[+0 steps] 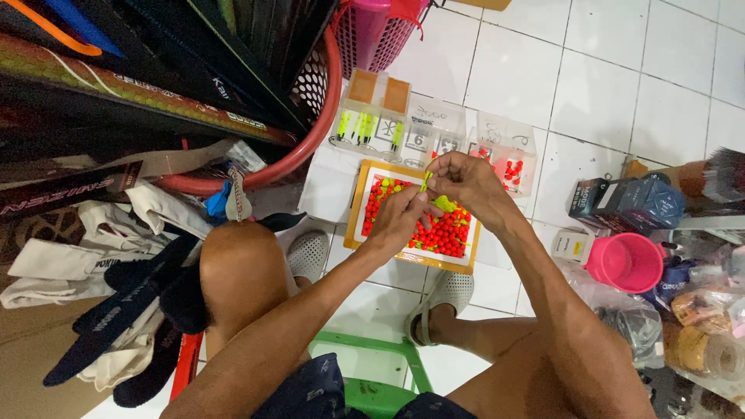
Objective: Assembling fishing lures by placing small colored beads into a grid pattern on a board.
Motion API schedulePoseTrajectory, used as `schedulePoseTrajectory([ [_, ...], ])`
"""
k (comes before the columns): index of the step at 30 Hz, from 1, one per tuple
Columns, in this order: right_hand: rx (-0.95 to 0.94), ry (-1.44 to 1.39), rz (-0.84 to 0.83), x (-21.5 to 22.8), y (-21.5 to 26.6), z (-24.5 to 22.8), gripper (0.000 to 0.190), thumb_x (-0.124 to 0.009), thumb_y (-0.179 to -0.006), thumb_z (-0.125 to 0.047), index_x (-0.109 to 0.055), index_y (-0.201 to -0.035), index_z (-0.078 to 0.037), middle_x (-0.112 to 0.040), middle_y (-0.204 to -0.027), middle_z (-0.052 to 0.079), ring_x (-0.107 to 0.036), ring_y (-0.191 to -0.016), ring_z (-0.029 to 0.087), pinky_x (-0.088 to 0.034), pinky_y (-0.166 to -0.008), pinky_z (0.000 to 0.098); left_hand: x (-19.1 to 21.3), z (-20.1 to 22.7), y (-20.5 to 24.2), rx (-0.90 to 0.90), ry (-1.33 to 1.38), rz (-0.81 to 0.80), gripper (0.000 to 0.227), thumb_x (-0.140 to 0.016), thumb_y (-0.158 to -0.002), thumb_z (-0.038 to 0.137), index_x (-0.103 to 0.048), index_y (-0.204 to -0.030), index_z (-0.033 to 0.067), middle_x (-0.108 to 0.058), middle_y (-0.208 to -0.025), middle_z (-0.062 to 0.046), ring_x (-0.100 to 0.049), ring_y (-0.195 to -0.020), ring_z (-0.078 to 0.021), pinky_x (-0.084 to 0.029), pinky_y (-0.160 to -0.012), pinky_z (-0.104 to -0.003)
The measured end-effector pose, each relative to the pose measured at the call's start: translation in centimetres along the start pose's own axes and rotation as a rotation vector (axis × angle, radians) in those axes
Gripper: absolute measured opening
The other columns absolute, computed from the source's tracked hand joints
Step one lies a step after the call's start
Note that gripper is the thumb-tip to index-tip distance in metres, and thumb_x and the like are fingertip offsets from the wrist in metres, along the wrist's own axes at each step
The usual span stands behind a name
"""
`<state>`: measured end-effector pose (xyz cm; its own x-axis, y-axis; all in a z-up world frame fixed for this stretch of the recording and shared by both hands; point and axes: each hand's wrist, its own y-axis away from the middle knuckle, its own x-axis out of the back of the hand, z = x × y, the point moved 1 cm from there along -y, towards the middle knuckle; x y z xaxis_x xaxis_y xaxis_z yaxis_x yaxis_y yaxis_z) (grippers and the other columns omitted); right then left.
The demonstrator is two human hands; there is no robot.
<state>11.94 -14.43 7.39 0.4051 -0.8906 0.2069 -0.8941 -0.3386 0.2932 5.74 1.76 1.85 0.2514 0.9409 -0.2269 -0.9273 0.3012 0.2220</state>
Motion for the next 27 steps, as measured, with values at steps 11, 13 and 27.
schedulePoseTrajectory([
  [11,0.096,-0.063,0.099,0.0,-2.5,-0.9,0.026,-0.073,-0.088,-0.001,-0.065,-0.112,0.003,-0.068,-0.087,0.013,-0.069,-0.078,0.019,-0.057,-0.062,0.0242,-0.1,-1.3,0.9,0.179,-0.041,0.176,0.039,-0.028,-0.110,0.018,-0.060,-0.124,0.0000,-0.076,-0.094,-0.016,-0.071,-0.068,-0.0158,-0.052,-0.053,-0.023],
  [13,0.109,-0.079,0.103,-0.1,-3.2,-0.7,0.024,-0.074,-0.089,-0.002,-0.065,-0.111,0.003,-0.067,-0.087,0.013,-0.070,-0.079,0.020,-0.058,-0.063,0.0250,-0.3,-1.4,1.2,0.185,-0.055,0.169,0.037,-0.028,-0.110,0.016,-0.058,-0.124,-0.0001,-0.075,-0.094,-0.015,-0.070,-0.069,-0.0154,-0.051,-0.053,-0.023],
  [27,0.100,0.075,0.184,-1.9,-8.7,0.8,0.020,-0.067,-0.091,0.001,-0.065,-0.110,0.000,-0.066,-0.086,0.011,-0.070,-0.072,0.016,-0.056,-0.055,0.0212,-1.2,-3.3,1.3,0.180,-0.283,-0.007,0.034,-0.044,-0.106,0.023,-0.072,-0.112,0.0061,-0.073,-0.081,-0.009,-0.063,-0.064,-0.0177,-0.047,-0.057,-0.032],
])
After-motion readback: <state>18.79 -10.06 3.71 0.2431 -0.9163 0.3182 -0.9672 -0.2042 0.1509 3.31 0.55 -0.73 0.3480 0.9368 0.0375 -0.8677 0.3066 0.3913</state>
